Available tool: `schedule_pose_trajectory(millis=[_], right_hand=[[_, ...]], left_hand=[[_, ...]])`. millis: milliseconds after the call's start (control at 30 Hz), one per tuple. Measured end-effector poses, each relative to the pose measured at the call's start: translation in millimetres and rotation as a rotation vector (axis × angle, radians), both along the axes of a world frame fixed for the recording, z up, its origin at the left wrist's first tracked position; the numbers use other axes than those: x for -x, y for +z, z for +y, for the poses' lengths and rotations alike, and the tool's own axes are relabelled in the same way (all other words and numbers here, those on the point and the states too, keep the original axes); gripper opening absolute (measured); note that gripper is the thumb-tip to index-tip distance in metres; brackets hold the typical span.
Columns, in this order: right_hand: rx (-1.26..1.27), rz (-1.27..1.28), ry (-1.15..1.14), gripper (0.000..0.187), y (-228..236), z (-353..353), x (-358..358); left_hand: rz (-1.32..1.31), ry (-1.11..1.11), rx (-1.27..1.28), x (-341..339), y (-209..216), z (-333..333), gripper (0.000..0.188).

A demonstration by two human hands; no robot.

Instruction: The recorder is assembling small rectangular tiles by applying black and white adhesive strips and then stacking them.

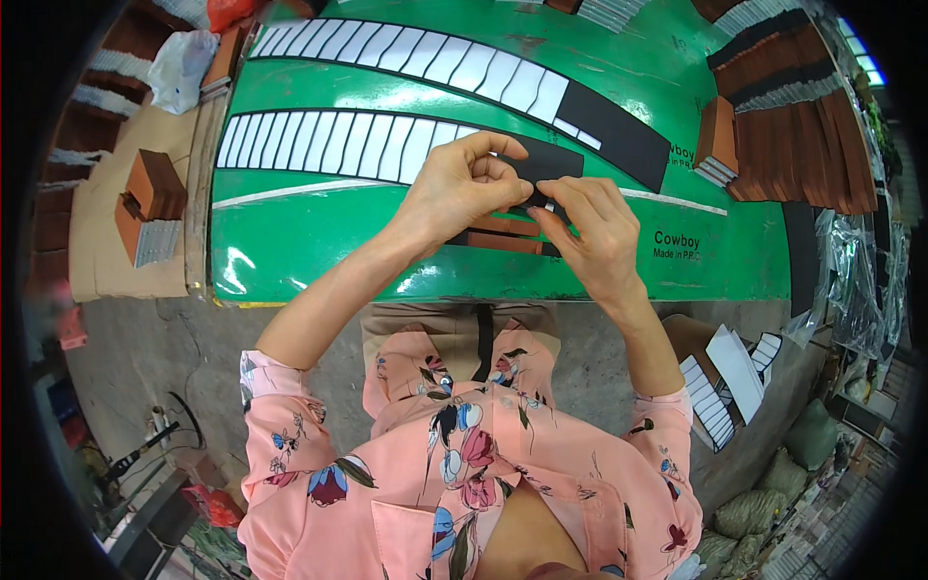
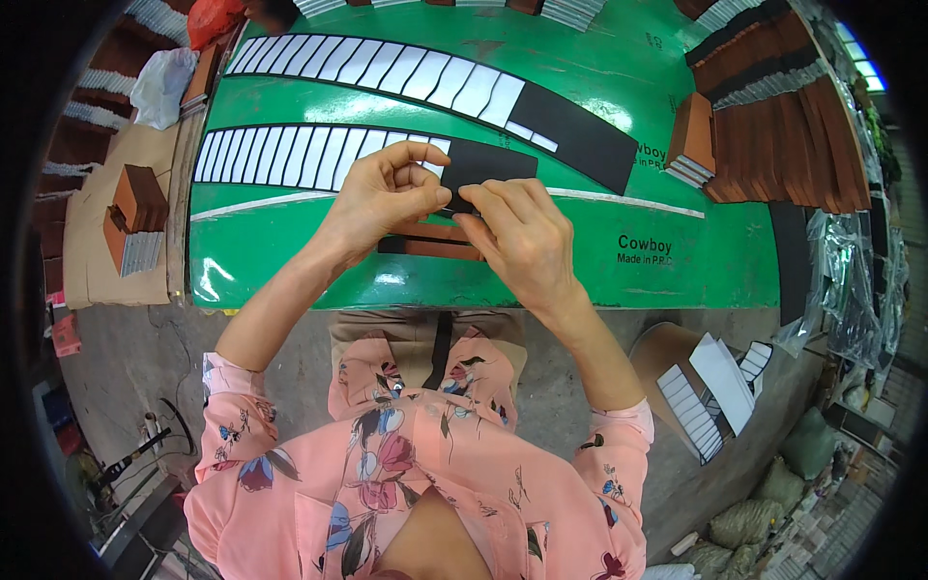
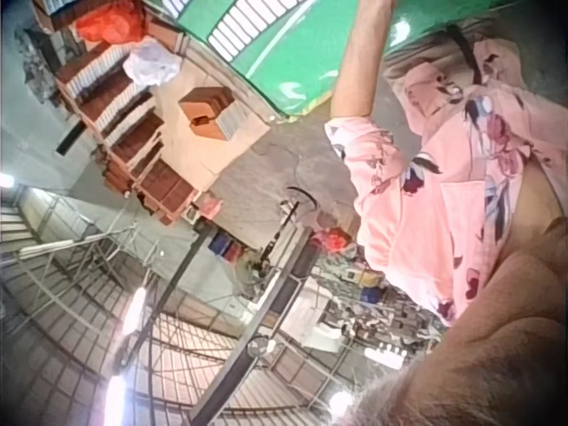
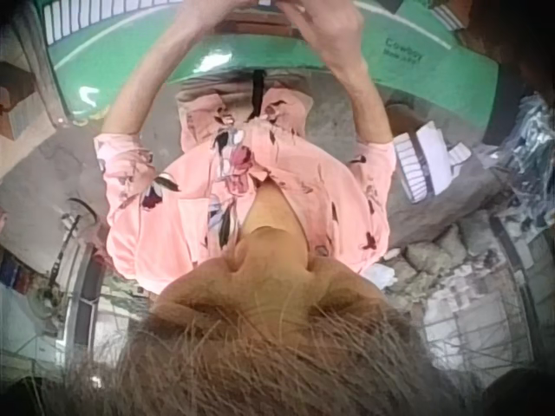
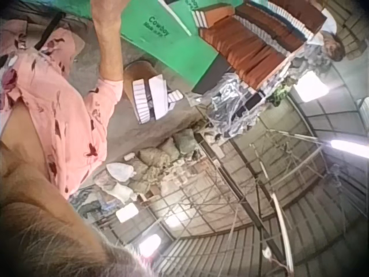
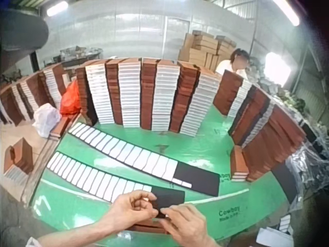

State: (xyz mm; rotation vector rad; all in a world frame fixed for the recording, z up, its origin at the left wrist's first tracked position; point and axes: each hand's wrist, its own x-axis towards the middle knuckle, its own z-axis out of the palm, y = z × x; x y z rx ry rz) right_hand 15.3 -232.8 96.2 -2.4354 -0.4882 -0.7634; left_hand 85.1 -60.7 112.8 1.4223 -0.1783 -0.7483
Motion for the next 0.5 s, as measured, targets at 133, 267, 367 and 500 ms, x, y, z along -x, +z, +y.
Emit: schedule_pose_trajectory(millis=[133,267,367,500], right_hand=[[-0.059,0.054,0.021,0.027,-3.3,3.9,1.9],[-0.015,0.122,0.031,0.027,-13.6,-1.3,7.0],[-0.049,0.230,0.015,0.025,-24.5,-13.4,15.0],[-0.036,0.383,0.011,0.022,-29.4,-19.3,19.4]], left_hand=[[0.009,0.015,0.005,5.8,-4.2,7.6,0.037],[-0.544,0.065,-0.230,12.3,-3.3,27.2,0.037],[-0.876,0.245,-0.388,12.2,-15.3,55.3,0.041],[-0.786,0.251,-0.362,15.8,-58.8,85.0,0.049]])
